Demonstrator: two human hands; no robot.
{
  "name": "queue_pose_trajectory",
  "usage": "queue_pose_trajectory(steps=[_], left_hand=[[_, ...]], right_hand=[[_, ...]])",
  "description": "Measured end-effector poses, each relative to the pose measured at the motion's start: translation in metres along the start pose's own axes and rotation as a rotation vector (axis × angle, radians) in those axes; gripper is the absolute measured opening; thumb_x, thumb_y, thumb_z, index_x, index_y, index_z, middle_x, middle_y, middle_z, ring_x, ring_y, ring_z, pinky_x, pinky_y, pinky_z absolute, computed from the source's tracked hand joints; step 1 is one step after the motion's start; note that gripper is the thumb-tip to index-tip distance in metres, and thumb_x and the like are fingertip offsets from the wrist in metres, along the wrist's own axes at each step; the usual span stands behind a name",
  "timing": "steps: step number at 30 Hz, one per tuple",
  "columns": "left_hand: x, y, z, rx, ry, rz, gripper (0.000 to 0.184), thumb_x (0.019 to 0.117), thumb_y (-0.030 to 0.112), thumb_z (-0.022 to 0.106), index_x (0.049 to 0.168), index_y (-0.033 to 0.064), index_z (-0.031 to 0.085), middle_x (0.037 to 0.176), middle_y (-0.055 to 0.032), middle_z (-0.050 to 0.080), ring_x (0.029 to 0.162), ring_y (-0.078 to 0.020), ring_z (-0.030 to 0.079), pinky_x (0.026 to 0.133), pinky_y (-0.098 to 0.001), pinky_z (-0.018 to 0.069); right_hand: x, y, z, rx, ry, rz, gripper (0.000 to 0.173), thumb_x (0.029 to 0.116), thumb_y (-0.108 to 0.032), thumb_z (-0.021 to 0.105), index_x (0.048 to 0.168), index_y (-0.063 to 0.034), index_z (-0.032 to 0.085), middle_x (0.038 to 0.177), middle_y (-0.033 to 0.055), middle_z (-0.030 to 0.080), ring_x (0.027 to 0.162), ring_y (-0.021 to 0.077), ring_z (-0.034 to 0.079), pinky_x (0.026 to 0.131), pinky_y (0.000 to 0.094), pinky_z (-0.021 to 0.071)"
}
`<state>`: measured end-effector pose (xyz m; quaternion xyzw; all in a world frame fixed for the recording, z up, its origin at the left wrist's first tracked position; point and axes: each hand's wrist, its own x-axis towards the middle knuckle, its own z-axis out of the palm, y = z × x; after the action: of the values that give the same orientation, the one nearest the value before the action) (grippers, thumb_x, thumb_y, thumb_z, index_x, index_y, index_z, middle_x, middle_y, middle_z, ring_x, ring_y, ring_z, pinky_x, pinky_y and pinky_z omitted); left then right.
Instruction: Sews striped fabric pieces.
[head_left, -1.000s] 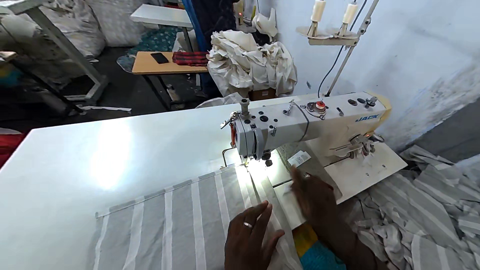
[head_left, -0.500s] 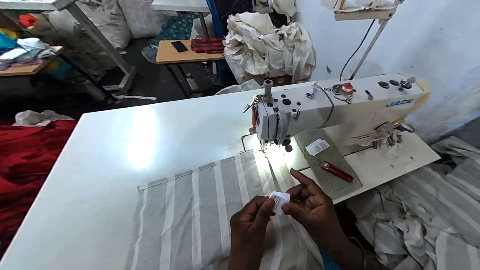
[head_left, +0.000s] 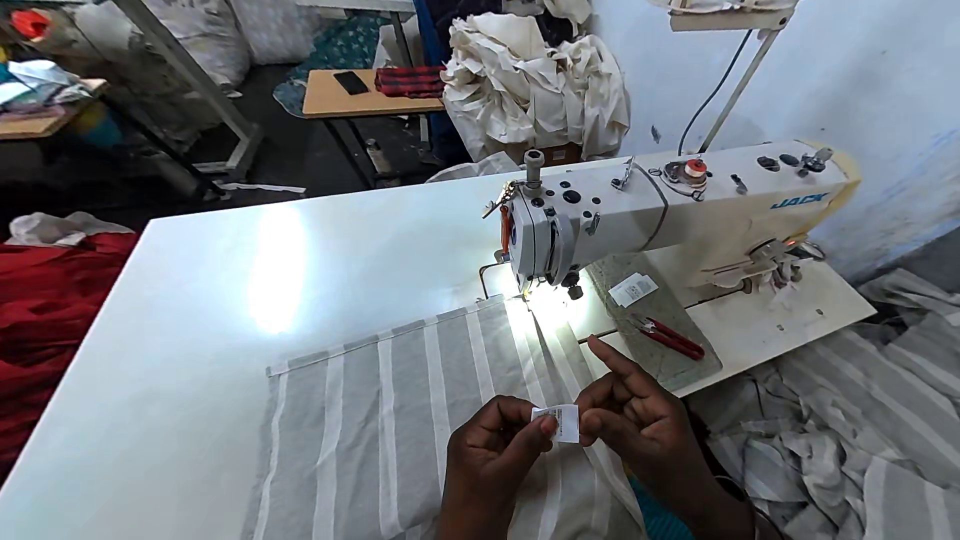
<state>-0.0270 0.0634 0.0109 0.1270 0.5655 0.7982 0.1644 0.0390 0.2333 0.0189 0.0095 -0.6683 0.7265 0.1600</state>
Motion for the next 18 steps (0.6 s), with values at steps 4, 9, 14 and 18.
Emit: queue_pose_trajectory(steps=[4,9,14,18], left_hand=[[-0.0011,-0.0002,0.0042,-0.035,0.032,-0.005,0.004,0.0883,0.012,0.076,0.088,0.0089,0.073,0.079,0.0000,0.073,0.068,-0.0053,0.069,0.065,-0.0200,0.0596],[-0.0034,0.0021,0.0063,-0.062,0.031,-0.021,0.002,0.0894,0.011,0.075,0.090,0.0087,0.075,0.082,0.0004,0.075,0.071,-0.0058,0.071,0.067,-0.0211,0.0609],[-0.0028,-0.0016,0.0059,-0.089,0.031,-0.012,0.004,0.0896,0.013,0.076,0.089,0.0090,0.075,0.081,-0.0002,0.074,0.071,-0.0052,0.071,0.067,-0.0200,0.0603],[-0.0024,-0.0043,0.0072,-0.095,0.036,-0.003,0.005,0.0895,0.014,0.076,0.087,0.0099,0.074,0.081,0.0003,0.073,0.071,-0.0048,0.070,0.067,-0.0193,0.0600]], right_hand=[[-0.0008,-0.0015,0.0059,-0.008,0.046,-0.005,0.067,0.0922,-0.008,0.075,0.152,-0.0058,0.044,0.093,0.0032,0.071,0.080,0.0096,0.071,0.073,0.0239,0.0619],[0.0018,-0.0026,0.0097,0.057,0.106,0.028,0.069,0.0901,-0.003,0.075,0.151,-0.0057,0.044,0.089,0.0035,0.073,0.076,0.0105,0.072,0.071,0.0247,0.0628],[0.0025,-0.0011,0.0099,0.082,0.121,0.036,0.069,0.0903,-0.004,0.076,0.152,-0.0069,0.044,0.088,0.0037,0.072,0.075,0.0107,0.072,0.069,0.0243,0.0627],[0.0030,0.0013,0.0099,0.075,0.129,0.023,0.069,0.0897,-0.005,0.077,0.151,-0.0072,0.045,0.087,0.0043,0.072,0.074,0.0103,0.071,0.068,0.0236,0.0624]])
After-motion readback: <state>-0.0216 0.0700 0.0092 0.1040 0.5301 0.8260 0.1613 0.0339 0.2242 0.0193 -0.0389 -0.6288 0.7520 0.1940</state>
